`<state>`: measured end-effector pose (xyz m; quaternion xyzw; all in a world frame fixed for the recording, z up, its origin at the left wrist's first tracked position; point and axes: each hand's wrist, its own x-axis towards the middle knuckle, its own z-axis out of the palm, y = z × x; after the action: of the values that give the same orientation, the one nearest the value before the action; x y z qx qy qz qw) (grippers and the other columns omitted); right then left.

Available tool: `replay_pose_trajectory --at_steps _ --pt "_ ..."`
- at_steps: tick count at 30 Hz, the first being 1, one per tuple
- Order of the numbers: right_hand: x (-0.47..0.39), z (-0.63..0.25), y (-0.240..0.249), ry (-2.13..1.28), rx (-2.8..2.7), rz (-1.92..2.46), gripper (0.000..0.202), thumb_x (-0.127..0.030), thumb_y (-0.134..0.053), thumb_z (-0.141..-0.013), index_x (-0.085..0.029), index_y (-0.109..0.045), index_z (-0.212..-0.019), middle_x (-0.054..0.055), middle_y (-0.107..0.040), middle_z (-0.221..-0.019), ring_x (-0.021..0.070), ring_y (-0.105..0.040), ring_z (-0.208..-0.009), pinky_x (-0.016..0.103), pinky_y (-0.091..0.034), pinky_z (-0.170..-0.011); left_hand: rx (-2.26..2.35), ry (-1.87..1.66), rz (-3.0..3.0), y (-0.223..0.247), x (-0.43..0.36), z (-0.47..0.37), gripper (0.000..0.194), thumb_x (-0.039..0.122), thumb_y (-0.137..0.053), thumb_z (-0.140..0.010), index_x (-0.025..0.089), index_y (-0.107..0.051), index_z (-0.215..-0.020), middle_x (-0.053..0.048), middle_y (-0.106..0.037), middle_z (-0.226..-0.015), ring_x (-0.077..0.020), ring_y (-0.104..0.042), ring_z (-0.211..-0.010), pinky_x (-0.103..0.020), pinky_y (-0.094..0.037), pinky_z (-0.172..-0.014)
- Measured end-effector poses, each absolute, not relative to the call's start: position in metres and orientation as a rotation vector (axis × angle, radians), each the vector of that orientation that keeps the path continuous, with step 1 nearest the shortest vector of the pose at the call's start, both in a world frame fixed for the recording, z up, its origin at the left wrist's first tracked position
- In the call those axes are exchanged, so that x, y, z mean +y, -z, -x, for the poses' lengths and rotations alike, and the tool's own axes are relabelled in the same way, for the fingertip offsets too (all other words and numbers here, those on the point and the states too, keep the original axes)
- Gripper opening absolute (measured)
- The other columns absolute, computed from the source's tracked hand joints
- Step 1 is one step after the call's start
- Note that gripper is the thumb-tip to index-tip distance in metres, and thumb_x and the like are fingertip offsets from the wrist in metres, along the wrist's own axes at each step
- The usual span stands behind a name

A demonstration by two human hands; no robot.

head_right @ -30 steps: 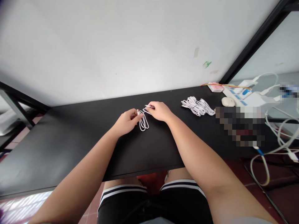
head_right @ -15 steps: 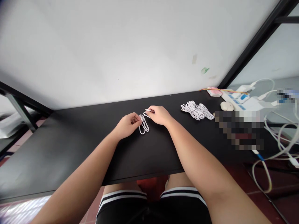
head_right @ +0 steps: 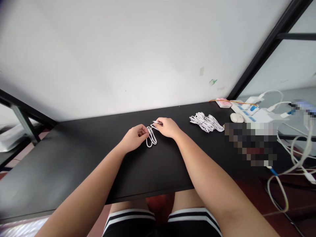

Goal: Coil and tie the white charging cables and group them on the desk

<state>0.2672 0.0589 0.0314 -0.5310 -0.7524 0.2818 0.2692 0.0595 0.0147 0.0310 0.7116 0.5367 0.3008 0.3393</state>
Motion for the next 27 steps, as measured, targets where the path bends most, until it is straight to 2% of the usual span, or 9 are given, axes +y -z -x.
replay_pose_trajectory --at_steps 10,17,27 --pt "0.060 -0.268 -0.030 -0.745 -2.022 1.428 0.026 -0.046 -0.057 -0.090 -0.024 -0.068 -0.083 0.001 -0.072 -0.081 0.0168 -0.062 -0.074 0.027 -0.040 -0.067 1.367 -0.865 -1.758 -0.020 0.026 -0.054 0.008 0.027 -0.063 -0.078 0.020 -0.060 -0.081 0.000 -0.065 -0.072 -0.0115 -0.055 -0.061 -0.024 -0.044 -0.059" --pt "0.062 -0.268 -0.027 -0.772 -1.986 1.436 0.031 -0.050 -0.054 -0.090 -0.023 -0.067 -0.081 0.001 -0.070 -0.076 0.0167 -0.061 -0.071 0.027 -0.040 -0.066 1.310 -0.923 -1.645 -0.014 0.034 -0.051 0.007 0.020 -0.061 -0.076 0.020 -0.059 -0.082 0.000 -0.066 -0.073 -0.0113 -0.059 -0.063 -0.023 -0.046 -0.059" --pt "0.063 -0.269 -0.027 -0.746 -1.968 1.444 0.036 -0.053 -0.053 -0.089 -0.022 -0.062 -0.075 0.000 -0.064 -0.070 0.0160 -0.056 -0.068 0.027 -0.038 -0.063 1.290 -0.937 -1.475 -0.029 0.031 -0.053 0.009 0.012 -0.056 -0.075 0.018 -0.056 -0.082 0.001 -0.065 -0.072 -0.0067 -0.054 -0.053 -0.018 -0.043 -0.049"
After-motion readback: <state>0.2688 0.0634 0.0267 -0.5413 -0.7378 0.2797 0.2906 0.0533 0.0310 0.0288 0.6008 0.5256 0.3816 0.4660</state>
